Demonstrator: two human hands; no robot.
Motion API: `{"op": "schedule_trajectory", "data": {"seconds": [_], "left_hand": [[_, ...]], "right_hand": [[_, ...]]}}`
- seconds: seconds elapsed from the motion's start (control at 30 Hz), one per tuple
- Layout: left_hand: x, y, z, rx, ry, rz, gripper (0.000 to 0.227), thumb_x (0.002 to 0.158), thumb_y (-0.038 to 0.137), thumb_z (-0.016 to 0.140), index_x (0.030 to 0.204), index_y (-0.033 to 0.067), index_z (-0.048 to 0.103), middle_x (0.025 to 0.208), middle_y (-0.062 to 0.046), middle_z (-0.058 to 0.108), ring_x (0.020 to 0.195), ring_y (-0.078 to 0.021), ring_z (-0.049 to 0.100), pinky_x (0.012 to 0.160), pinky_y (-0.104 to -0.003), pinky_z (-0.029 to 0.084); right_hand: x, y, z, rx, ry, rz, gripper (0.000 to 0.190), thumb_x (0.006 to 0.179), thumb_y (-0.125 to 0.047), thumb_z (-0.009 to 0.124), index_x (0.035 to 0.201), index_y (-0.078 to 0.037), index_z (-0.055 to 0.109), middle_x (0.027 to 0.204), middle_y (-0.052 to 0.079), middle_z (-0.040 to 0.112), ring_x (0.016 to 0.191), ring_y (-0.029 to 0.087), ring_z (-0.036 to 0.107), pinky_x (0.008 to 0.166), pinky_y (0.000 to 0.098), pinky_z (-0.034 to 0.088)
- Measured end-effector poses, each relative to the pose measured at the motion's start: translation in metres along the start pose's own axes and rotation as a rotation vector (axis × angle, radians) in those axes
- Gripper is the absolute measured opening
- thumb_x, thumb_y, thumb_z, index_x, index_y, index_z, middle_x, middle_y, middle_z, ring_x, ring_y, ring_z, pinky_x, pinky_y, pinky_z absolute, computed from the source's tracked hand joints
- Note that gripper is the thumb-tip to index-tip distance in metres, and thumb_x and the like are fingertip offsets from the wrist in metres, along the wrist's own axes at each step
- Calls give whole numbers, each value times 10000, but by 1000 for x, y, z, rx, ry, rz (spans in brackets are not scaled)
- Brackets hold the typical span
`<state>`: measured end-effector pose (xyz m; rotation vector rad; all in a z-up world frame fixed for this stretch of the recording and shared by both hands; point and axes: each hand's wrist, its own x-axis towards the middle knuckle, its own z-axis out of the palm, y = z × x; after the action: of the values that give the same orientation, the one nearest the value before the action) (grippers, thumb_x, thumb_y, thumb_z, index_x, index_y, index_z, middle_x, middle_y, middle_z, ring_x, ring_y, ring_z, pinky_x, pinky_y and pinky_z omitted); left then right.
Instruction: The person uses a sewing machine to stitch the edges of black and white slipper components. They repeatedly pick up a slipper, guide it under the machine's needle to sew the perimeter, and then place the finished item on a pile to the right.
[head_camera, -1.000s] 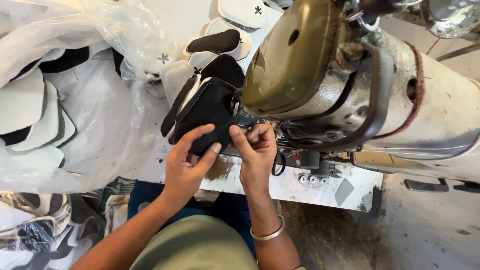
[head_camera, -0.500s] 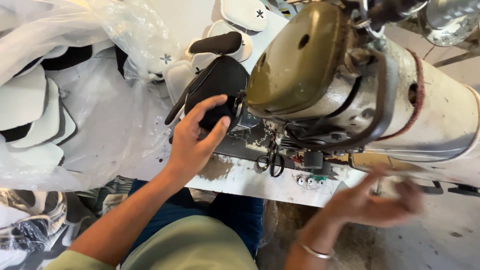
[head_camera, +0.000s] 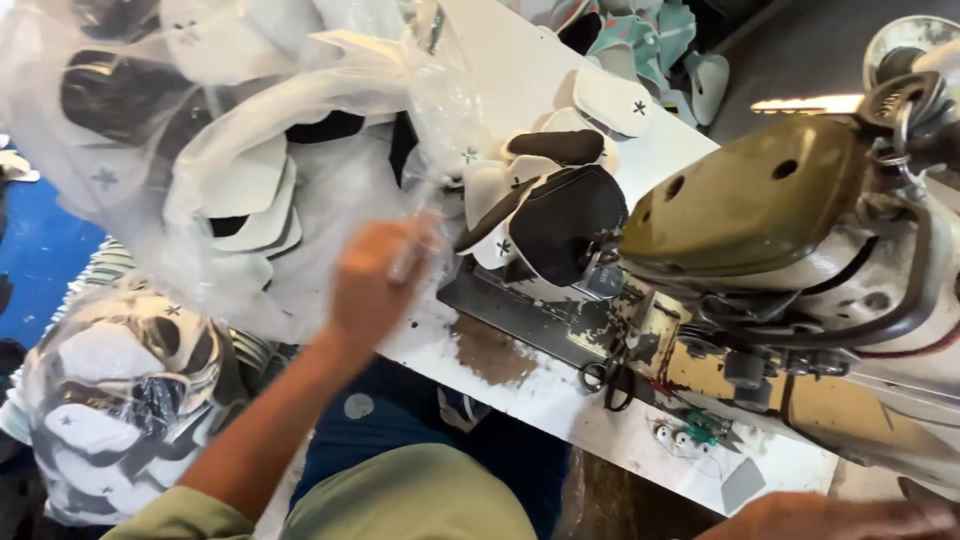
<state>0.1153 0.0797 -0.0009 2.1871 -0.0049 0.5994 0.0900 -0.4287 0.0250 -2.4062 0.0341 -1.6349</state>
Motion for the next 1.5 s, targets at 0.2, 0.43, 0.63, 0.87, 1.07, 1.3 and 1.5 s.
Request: {"op": "schedule_trajectory", "data": {"seconds": [0.2,0.43,0.63,0.87,1.07,1.3,1.5], "left_hand": [[-21,-118,-77,683,117,-97,333,1009,103,666,1331,16,662,1306,-176,674,1255,-339,609,1092,-442,444],[-29,4,-77,377,349,34,307,1012,12,680,1319,10,677,1167,-139,700,1071,-295,623,988,-405,477],[-110,70,-12,-1054,108,-828,408,936,79,700,1333,4,639,1082,-65,719,920,-99,658,823,-242,531],[-138,77,-8,-917,-256,-590,837,951,83,723,1640,180,257,1142,-72,726,1005,-118,694,906,-268,557],[-122,59,-4,-816,-509,-252,288,1029,46,655,1306,68,730,1190,-64,779,1102,-152,714,988,-281,538],[-115,69,0,-1323,-483,-790,300,949,60,660,1241,66,728,1129,-27,750,1031,-113,680,907,-293,555],[-111,74,4,-898,-606,-428,295,899,44,769,1194,65,782,1102,-65,798,1013,-127,725,897,-296,588]], "right_hand": [[-41,-86,-3,456,-126,319,247,1143,-243,678,1224,-57,536,1284,136,600,1206,254,589,1079,402,483],[-68,-210,-3,627,-1246,628,271,926,-243,708,1144,-82,716,1171,76,742,1128,202,673,1012,339,500],[-96,-248,-1,1133,-1482,990,448,1016,-316,584,1370,-42,599,1241,53,687,1092,171,632,984,317,494],[-93,-231,-4,1190,-1341,1069,411,1063,-305,560,1319,13,605,1142,58,685,1031,125,612,917,282,496],[-72,-233,-26,1180,-1517,942,369,1028,-263,610,1287,-1,623,1072,28,691,961,87,623,838,251,523],[-82,-221,-40,1249,-1355,1037,417,911,-53,765,1301,20,635,997,60,718,872,111,661,789,263,539],[-72,-219,-37,1258,-1229,1079,478,876,-62,770,1326,-28,613,970,34,711,871,104,669,789,252,541]]}}
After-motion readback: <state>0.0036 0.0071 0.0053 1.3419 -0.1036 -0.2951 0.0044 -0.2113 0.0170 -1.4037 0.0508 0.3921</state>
